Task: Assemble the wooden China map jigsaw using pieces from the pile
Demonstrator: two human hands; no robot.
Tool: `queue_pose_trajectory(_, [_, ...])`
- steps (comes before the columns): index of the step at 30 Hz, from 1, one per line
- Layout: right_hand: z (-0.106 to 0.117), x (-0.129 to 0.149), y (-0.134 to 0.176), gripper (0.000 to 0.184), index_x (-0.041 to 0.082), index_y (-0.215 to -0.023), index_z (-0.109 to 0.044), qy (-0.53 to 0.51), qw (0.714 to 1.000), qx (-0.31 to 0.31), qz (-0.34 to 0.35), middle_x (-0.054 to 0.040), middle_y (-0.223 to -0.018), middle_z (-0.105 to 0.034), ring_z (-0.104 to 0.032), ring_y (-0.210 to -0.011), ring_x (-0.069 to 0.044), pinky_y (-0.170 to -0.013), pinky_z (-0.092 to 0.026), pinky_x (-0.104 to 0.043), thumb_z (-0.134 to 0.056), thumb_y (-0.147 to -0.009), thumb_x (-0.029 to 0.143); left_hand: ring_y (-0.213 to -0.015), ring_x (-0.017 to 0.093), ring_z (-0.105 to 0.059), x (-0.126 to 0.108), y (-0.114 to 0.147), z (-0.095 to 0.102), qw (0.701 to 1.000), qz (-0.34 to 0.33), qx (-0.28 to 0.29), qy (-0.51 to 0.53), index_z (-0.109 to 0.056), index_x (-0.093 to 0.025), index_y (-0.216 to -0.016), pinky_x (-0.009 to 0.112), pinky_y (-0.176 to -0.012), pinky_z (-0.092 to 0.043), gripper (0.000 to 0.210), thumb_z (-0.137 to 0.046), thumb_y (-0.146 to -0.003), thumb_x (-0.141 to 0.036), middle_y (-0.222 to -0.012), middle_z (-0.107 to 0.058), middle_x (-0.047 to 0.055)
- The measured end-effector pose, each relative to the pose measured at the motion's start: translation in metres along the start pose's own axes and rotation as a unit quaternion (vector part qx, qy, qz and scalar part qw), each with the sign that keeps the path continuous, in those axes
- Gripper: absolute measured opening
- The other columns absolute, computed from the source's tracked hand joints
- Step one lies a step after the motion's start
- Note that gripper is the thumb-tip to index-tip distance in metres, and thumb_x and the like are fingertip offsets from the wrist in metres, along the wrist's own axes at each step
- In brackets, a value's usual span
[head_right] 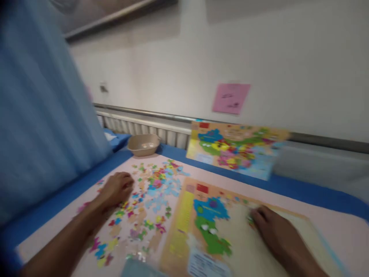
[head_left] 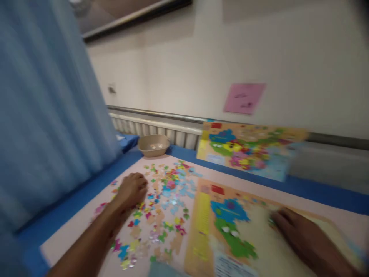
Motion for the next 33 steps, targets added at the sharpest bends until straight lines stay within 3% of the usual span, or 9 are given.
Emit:
queue_pose_trajectory(2, [0.002, 0.009, 0.007, 0.034, 0.027, -0.074, -0.057, 0.012, 0.999, 0.042, -0.011, -0.0127, -0.088, -0.073, -0.066, -0.082, -0.029, -0.073, -0.042, -0.038, -0.039, -0.095, 0.046, -0.105, 0.033, -0.062, 0.003, -0.003, -0.003, 1.0, -0.009, 0.006, 0.0, -0.078, -0.02, -0.093, 0.048, -0.094, -0.044, 0.025, -0.055, -0.087, -0.028, -0.114, -0.073, 0.012])
queue_pose_trajectory(10, [0.013, 0.015, 0.016, 0.028, 0.023, -0.079, -0.055, 0.024, 0.999, 0.018, -0.025, -0.0078, -0.085, -0.071, -0.062, -0.081, -0.024, -0.07, -0.033, -0.032, -0.042, -0.1, 0.035, -0.109, 0.03, -0.064, 0.012, -0.009, -0.015, 0.997, 0.007, 0.043, -0.065, -0.079, -0.022, -0.099, 0.042, -0.09, -0.047, 0.04, -0.044, -0.09, -0.039, -0.121, -0.074, 0.009])
queue_pose_trajectory(19, [0.018, 0.019, 0.019, 0.027, 0.02, -0.079, -0.057, 0.024, 0.999, 0.009, -0.025, -0.0071, -0.086, -0.07, -0.06, -0.078, -0.021, -0.067, -0.029, -0.029, -0.045, -0.103, 0.028, -0.11, 0.032, -0.066, 0.01, -0.008, -0.012, 0.995, 0.026, 0.027, -0.09, -0.081, -0.023, -0.095, 0.044, -0.092, -0.05, 0.049, -0.041, -0.084, -0.047, -0.121, -0.077, 0.008])
queue_pose_trajectory(33, [0.018, 0.018, 0.02, 0.026, 0.02, -0.081, -0.059, 0.029, 0.999, 0.009, -0.035, -0.0053, -0.083, -0.069, -0.057, -0.075, -0.019, -0.065, -0.026, -0.029, -0.048, -0.103, 0.025, -0.109, 0.03, -0.069, 0.018, -0.008, -0.016, 0.994, -0.015, -0.023, -0.101, -0.083, -0.027, -0.091, 0.041, -0.092, -0.053, 0.051, -0.039, -0.085, -0.052, -0.117, -0.079, 0.006])
Point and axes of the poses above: each hand's wrist, its own y-axis away from the middle knuckle, its own z-axis out of the back of the hand, x = y × z, the point moved 10 cm from there along -y, towards the middle knuckle
